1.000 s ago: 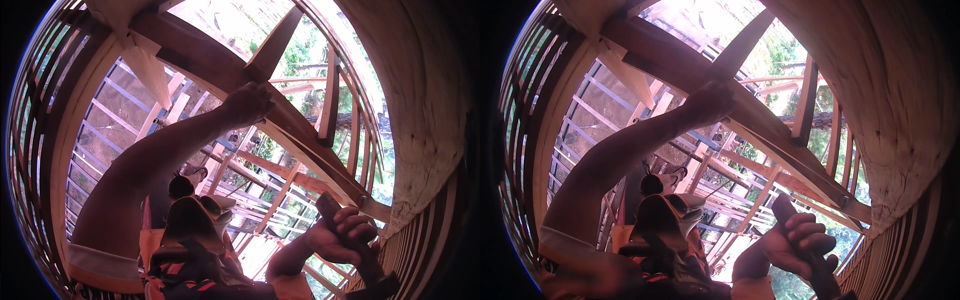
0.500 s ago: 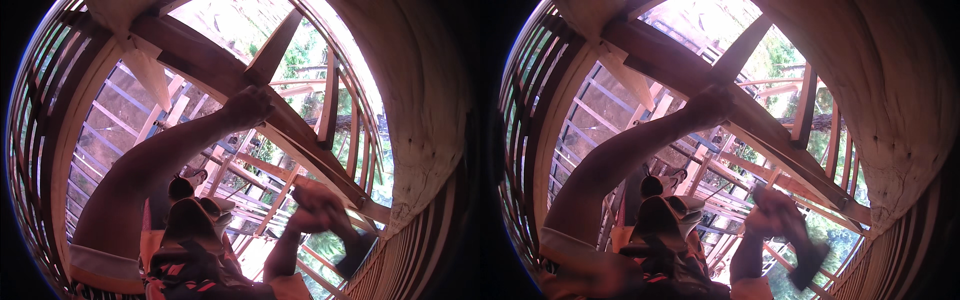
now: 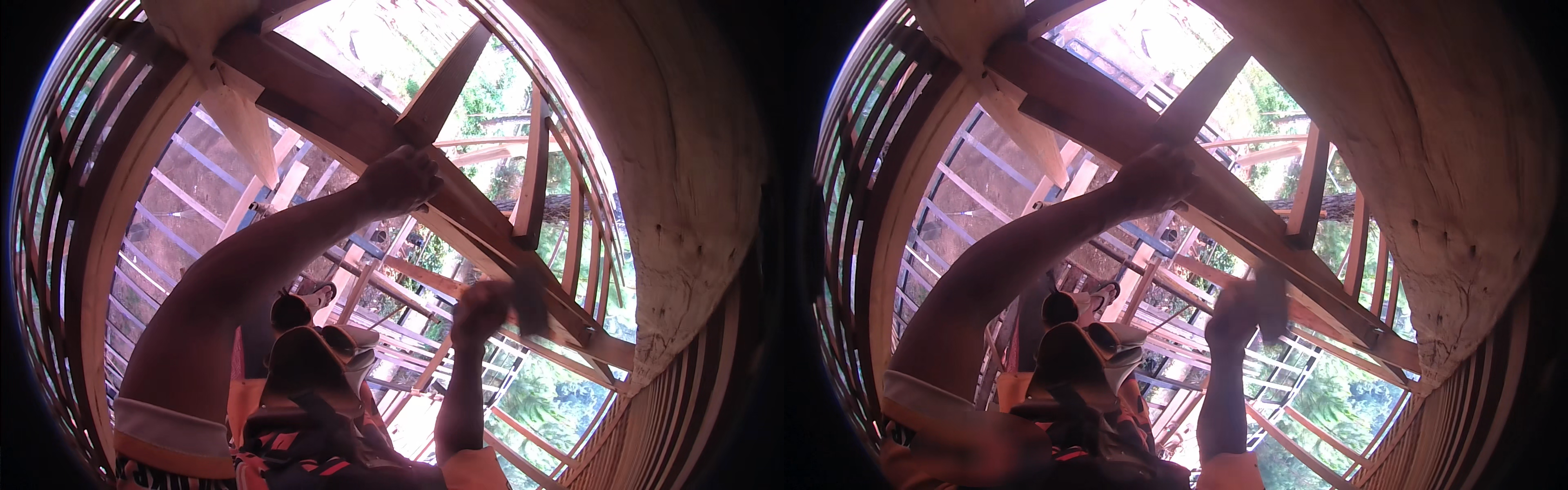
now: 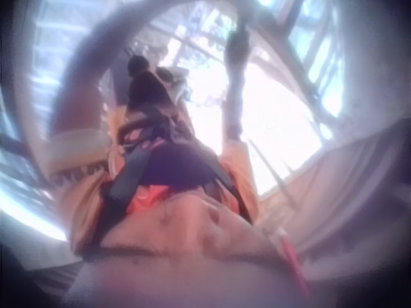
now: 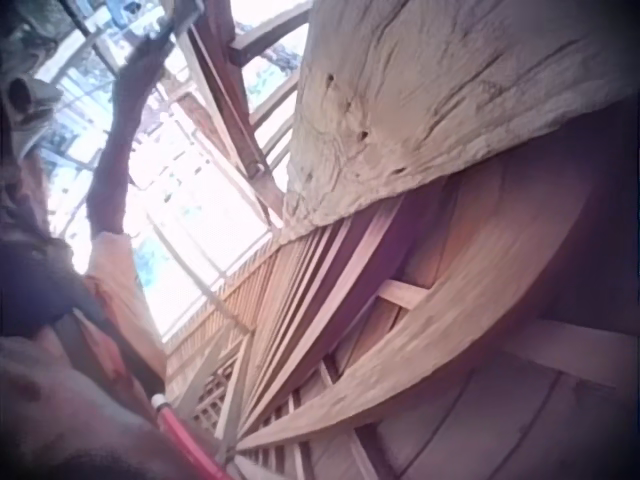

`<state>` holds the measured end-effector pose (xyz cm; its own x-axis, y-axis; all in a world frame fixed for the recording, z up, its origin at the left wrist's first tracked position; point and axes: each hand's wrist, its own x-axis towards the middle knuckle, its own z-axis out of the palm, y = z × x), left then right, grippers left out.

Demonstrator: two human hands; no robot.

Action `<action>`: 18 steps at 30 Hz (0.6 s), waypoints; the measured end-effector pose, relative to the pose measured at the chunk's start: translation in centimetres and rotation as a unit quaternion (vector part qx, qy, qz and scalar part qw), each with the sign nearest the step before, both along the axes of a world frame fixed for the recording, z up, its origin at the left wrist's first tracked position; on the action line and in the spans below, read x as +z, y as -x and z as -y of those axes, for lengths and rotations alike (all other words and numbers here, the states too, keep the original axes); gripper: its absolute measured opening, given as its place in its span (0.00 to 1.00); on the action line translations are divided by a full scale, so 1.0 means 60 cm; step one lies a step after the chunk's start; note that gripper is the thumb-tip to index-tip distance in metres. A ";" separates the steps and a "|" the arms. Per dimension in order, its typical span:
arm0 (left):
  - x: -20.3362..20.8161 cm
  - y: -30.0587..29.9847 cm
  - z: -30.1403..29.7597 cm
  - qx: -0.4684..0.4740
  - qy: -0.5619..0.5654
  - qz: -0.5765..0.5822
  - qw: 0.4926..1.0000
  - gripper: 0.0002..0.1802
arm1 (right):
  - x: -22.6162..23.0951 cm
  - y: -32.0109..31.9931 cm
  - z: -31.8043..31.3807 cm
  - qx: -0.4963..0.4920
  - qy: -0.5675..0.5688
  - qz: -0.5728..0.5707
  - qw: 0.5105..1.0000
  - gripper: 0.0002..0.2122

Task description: The person secures a wooden plank to a frame using a hammer and a hatchet to tap and position the wood while perched on a timber structure.

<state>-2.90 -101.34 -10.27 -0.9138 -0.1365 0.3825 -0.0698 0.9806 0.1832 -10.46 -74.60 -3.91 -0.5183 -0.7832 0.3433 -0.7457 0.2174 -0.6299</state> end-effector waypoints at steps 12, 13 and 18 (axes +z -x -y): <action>0.005 -0.005 0.000 0.002 -0.026 0.022 0.999 0.28 | 0.116 -0.044 0.005 0.008 0.267 0.135 0.954 0.29; 0.003 -0.003 0.002 0.008 -0.010 0.024 1.000 0.29 | 0.112 -0.051 -0.002 0.010 0.249 0.144 0.958 0.29; 0.073 0.024 0.019 -0.011 -0.051 0.187 0.981 0.37 | 0.054 -0.064 -0.066 -0.081 0.076 0.310 0.944 0.30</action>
<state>-4.34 -102.45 -5.88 -0.9907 -0.1358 0.0062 -0.1301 0.9604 0.2462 -6.60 -70.63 -0.65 -0.7657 -0.6421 0.0366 -0.1886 0.1697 -0.9673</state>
